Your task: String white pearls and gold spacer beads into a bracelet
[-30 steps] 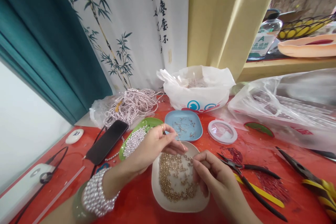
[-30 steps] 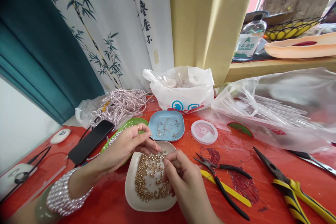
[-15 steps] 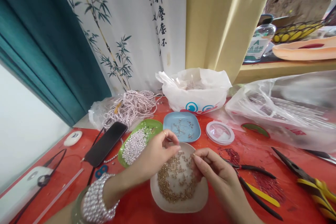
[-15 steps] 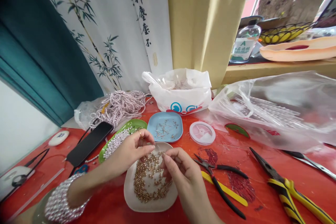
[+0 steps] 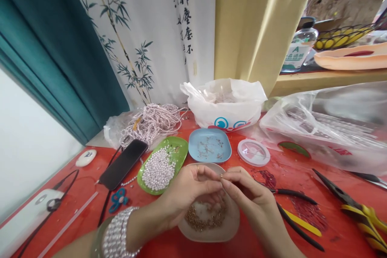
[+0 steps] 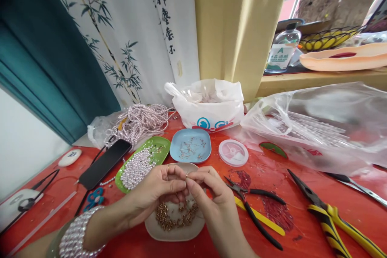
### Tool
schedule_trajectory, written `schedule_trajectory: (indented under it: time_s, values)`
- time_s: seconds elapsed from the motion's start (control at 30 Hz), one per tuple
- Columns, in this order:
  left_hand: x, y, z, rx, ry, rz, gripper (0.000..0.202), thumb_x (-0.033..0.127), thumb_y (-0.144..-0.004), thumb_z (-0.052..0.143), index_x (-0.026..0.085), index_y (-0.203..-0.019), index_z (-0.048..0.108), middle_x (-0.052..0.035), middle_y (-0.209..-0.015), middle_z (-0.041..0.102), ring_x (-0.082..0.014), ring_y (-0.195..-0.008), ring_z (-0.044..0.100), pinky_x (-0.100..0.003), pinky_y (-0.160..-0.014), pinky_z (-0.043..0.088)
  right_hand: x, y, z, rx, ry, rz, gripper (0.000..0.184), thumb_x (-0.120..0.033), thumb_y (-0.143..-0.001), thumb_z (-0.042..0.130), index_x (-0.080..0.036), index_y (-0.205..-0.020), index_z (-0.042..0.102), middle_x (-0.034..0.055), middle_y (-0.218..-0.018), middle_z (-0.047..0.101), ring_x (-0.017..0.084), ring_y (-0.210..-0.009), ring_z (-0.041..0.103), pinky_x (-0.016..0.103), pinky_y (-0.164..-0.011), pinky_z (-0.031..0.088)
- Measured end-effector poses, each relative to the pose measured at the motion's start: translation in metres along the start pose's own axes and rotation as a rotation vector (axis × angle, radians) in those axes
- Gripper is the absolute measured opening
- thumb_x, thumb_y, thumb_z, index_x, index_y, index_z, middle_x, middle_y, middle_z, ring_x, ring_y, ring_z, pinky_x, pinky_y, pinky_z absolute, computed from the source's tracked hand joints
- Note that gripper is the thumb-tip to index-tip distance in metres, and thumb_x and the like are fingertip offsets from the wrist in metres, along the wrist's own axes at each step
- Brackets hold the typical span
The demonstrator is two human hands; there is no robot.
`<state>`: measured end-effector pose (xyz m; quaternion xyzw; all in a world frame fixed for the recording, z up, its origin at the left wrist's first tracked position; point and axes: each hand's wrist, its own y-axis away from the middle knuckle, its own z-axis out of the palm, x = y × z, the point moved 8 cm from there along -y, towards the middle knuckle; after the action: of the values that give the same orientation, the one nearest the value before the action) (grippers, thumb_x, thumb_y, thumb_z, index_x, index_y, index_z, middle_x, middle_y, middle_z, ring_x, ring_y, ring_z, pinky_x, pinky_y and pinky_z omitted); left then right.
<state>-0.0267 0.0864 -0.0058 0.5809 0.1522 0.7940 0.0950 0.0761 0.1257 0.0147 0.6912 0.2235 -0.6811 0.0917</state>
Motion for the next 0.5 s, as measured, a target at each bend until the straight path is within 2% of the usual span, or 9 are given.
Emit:
schedule_trajectory:
  time_s: [0.17, 0.33, 0.5]
  values:
    - [0.0039, -0.0016, -0.0035, -0.01, -0.053, 0.014, 0.014, 0.023, -0.062, 0.069, 0.011, -0.068, 0.063, -0.001, -0.059, 0.059, -0.0082, -0.051, 0.053, -0.021, -0.054, 0.041, -0.007, -0.0031, -0.0038, -0.002, 0.153, -0.101, 0.013, -0.026, -0.076, 0.054, -0.021, -0.066, 0.06, 0.0014, -0.068, 0.058, 0.016, -0.065, 0.054, 0.025, -0.059, 0.044]
    - [0.0041, -0.0036, -0.0051, -0.019, -0.066, 0.019, 0.013, 0.023, -0.063, 0.067, 0.012, -0.067, 0.063, 0.0, -0.058, 0.058, -0.0071, -0.048, 0.051, -0.02, -0.051, 0.04, -0.0008, -0.0055, -0.0047, -0.02, 0.171, -0.055, 0.015, -0.026, -0.079, 0.05, -0.021, -0.066, 0.056, 0.0004, -0.068, 0.055, 0.015, -0.064, 0.052, 0.024, -0.057, 0.042]
    - [0.0044, -0.0038, -0.0067, -0.004, -0.067, 0.024, 0.01, 0.021, -0.063, 0.067, 0.012, -0.065, 0.062, 0.0016, -0.055, 0.055, -0.006, -0.046, 0.047, -0.019, -0.048, 0.037, 0.0007, -0.005, -0.0069, -0.002, 0.131, -0.02, 0.012, -0.028, -0.078, 0.05, -0.021, -0.079, 0.06, 0.0024, -0.077, 0.057, 0.016, -0.069, 0.055, 0.025, -0.057, 0.045]
